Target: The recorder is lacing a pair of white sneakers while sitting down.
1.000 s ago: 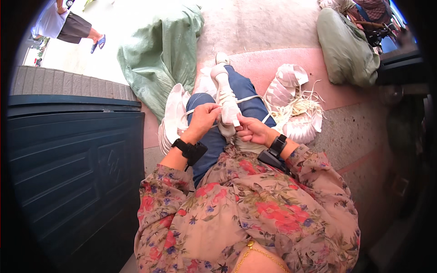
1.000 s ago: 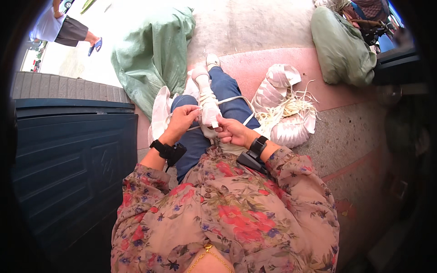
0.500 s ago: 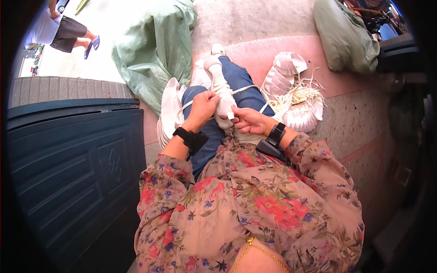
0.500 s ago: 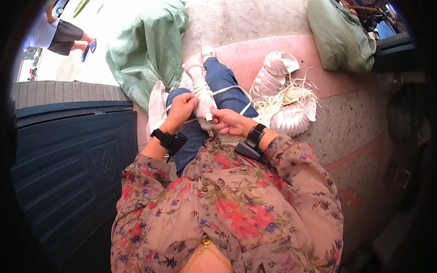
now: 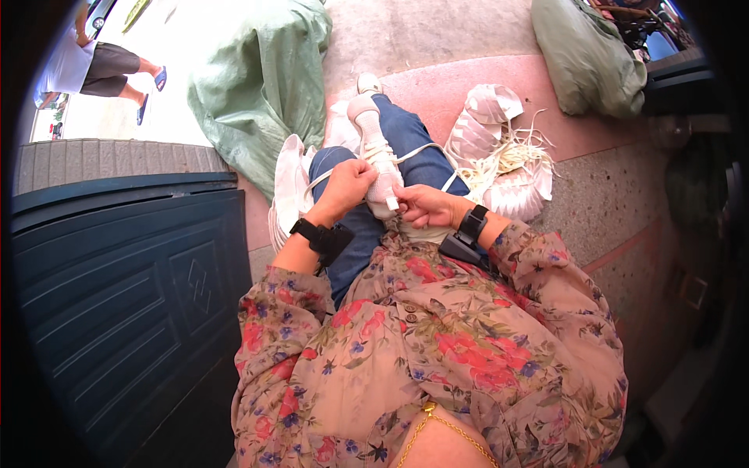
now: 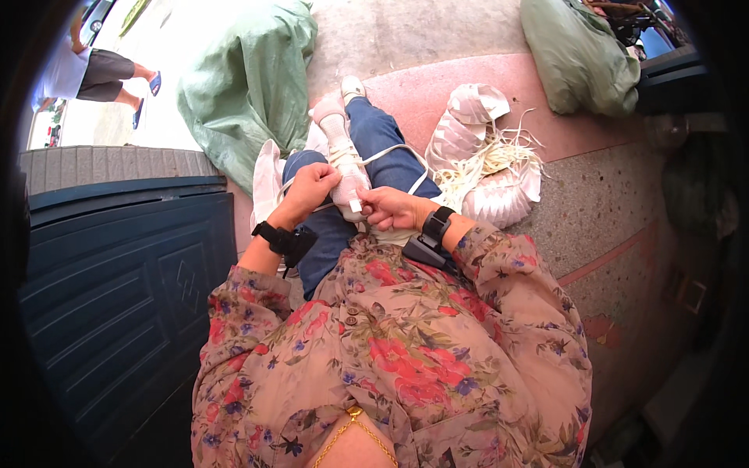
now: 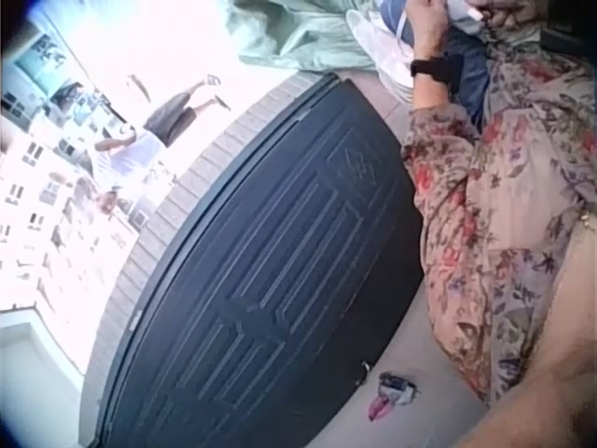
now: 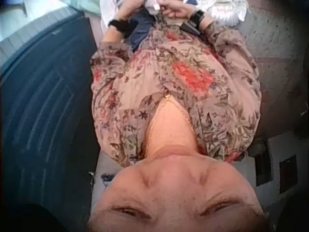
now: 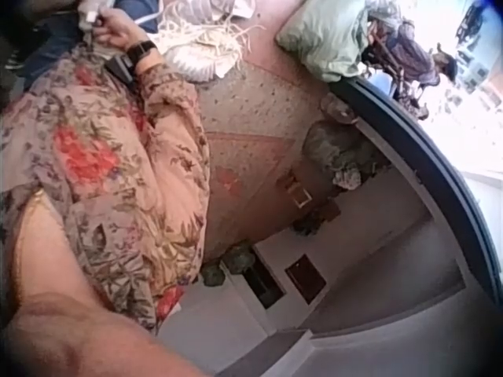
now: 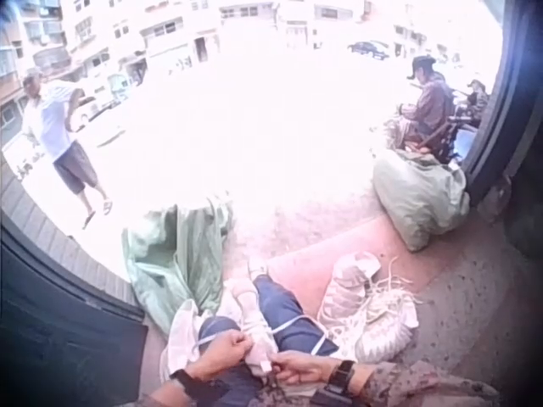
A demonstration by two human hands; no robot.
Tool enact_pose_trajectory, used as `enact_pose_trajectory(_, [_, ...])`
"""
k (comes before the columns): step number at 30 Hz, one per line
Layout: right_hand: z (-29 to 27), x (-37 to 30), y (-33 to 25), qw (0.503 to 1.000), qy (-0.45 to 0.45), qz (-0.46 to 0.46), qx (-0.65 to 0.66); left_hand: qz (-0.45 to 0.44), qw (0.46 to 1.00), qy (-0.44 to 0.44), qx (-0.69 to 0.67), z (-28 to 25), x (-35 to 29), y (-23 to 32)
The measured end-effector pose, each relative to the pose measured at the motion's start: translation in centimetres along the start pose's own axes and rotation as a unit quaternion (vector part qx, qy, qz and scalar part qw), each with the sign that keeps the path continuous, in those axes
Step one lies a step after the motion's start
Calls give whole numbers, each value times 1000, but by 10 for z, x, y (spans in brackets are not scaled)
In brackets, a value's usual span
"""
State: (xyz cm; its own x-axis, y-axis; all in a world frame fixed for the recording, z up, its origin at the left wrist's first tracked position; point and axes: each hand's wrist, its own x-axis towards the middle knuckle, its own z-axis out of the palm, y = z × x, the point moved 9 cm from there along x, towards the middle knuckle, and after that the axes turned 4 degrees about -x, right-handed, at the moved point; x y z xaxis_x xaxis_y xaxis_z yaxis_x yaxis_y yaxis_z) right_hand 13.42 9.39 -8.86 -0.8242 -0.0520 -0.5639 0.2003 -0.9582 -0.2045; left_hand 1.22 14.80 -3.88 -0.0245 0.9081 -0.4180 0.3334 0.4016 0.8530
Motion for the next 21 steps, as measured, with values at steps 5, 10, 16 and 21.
enact_pose_trajectory(5, [-3,0,1,1000,19,3,-16,-66,987,-56,-135,2,0,-12])
enact_pose_trajectory(10, [-3,0,0,1000,15,1,-5,-189,929,-95,-304,13,-10,-28])
enact_pose_trajectory(16, [-1,-2,-1,1000,17,-6,-8,-177,939,-81,-284,14,-13,-21])
enact_pose_trajectory(21, [0,1,0,1000,7,-4,-17,-74,978,-5,-195,7,-1,-9])
